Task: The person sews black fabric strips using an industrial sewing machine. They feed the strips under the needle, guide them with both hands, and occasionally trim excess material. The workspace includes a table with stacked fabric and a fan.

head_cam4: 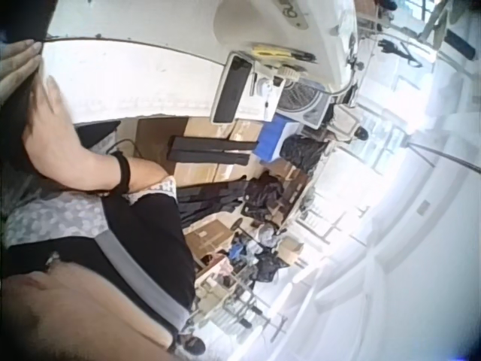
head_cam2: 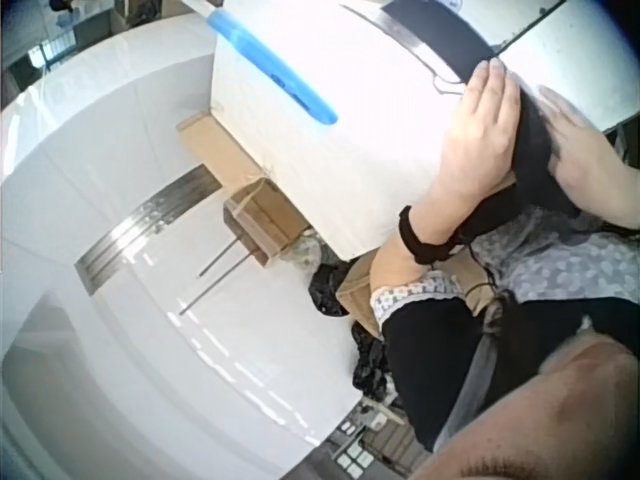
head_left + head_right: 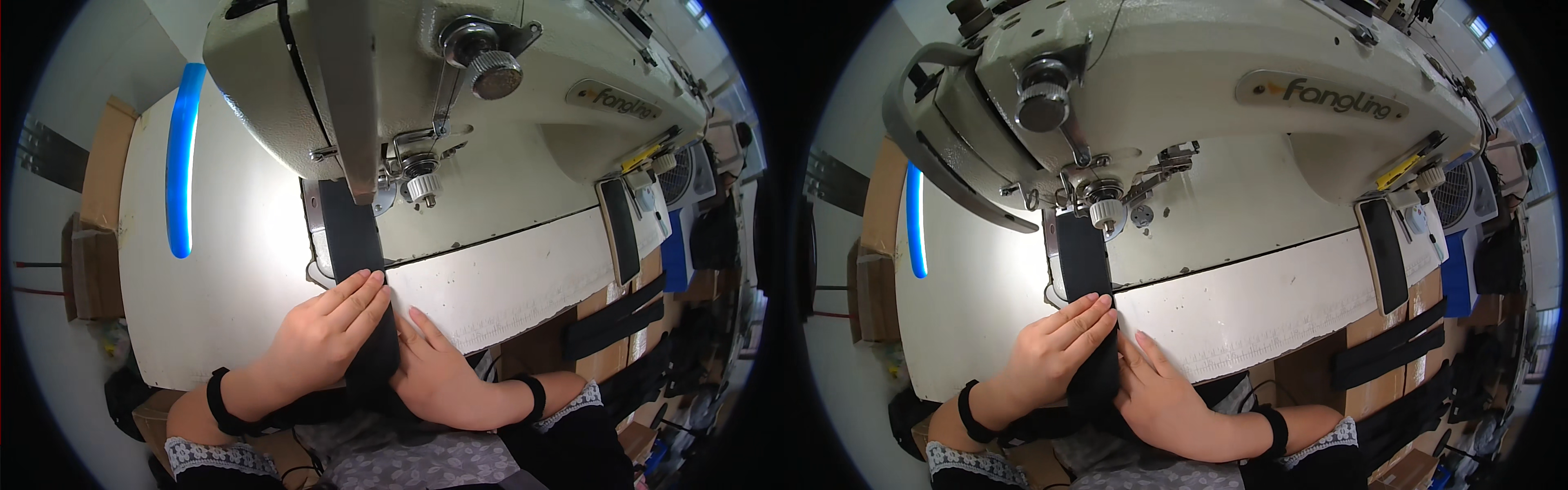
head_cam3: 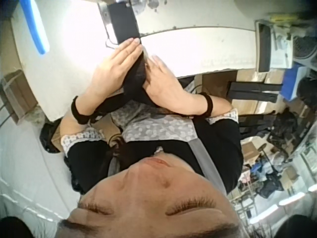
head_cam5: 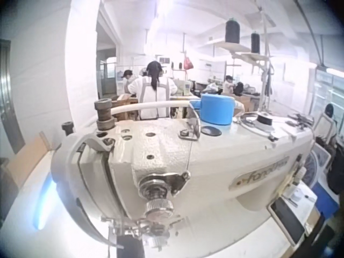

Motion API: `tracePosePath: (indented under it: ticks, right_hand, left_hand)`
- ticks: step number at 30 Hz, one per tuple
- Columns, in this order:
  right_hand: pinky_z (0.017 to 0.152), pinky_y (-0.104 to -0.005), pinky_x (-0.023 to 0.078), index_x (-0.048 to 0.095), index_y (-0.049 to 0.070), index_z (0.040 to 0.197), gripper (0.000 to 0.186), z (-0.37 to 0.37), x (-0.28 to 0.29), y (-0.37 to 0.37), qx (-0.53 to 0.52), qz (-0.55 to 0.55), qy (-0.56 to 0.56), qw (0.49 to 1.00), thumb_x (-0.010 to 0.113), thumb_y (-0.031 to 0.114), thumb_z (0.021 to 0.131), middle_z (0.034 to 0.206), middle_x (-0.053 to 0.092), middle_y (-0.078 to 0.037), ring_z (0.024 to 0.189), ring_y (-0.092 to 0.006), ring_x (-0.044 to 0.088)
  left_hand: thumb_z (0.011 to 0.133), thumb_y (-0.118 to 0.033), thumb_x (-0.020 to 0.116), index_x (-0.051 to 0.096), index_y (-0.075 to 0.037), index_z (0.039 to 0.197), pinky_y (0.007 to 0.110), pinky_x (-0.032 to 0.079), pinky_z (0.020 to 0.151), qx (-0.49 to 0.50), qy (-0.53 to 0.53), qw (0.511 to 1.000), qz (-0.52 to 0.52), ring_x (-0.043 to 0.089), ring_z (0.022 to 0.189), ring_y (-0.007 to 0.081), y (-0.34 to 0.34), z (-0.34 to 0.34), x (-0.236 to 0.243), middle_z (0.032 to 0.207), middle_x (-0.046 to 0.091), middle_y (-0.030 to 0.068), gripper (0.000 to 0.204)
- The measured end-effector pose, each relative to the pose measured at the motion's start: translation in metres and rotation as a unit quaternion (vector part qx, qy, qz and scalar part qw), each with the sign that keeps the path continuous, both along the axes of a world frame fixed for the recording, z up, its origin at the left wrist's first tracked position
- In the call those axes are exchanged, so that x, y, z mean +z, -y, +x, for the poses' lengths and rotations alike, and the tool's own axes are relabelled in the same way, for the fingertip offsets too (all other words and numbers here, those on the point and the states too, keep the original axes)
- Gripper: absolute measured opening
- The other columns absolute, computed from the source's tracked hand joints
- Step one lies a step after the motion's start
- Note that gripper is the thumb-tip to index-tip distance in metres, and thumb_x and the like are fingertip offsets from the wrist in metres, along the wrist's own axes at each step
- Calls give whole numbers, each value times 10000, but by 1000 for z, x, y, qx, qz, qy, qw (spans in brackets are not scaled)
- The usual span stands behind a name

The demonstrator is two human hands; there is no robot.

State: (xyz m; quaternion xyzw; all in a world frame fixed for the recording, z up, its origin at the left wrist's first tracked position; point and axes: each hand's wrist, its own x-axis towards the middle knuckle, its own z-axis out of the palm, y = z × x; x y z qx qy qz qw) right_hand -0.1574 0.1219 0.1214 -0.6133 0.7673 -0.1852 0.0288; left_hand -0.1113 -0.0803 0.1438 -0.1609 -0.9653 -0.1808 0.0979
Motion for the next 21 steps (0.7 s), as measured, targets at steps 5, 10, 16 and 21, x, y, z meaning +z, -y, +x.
tracePosePath:
  ticks: [5,10,16,21]
  right_hand:
    - [1183,-531,281,723,-31,878,259,-9,-2,7,-6,-2,8,1000,583,179,820,1213,630,-278,1330,-416,481]
    - [1181,-535,282,713,-37,954,268,-21,1,16,-3,9,21,1000,576,154,826,1278,598,-285,1341,-416,474]
    - [1176,-528,293,660,-64,1085,336,-29,-5,26,-22,-30,29,999,566,132,828,1349,550,-295,1364,-406,459]
    - [1176,-503,303,633,-81,1147,386,-33,-3,29,-18,-26,16,999,559,137,837,1355,550,-286,1375,-401,452]
  left_hand:
    - [795,-67,588,669,35,1192,375,572,936,11,-17,1000,-15,668,1139,326,6,-10,-1,1235,674,176,419]
    - [789,-50,622,666,27,1191,347,574,925,8,-33,999,-24,659,1160,296,17,-23,-5,1240,672,160,412]
    - [771,-63,629,672,17,1190,343,565,949,11,-41,999,-16,662,1159,282,30,-36,-8,1230,682,152,428]
    - [767,-76,626,671,16,1193,352,561,955,4,-55,998,-33,662,1158,289,39,-43,-12,1240,677,159,438]
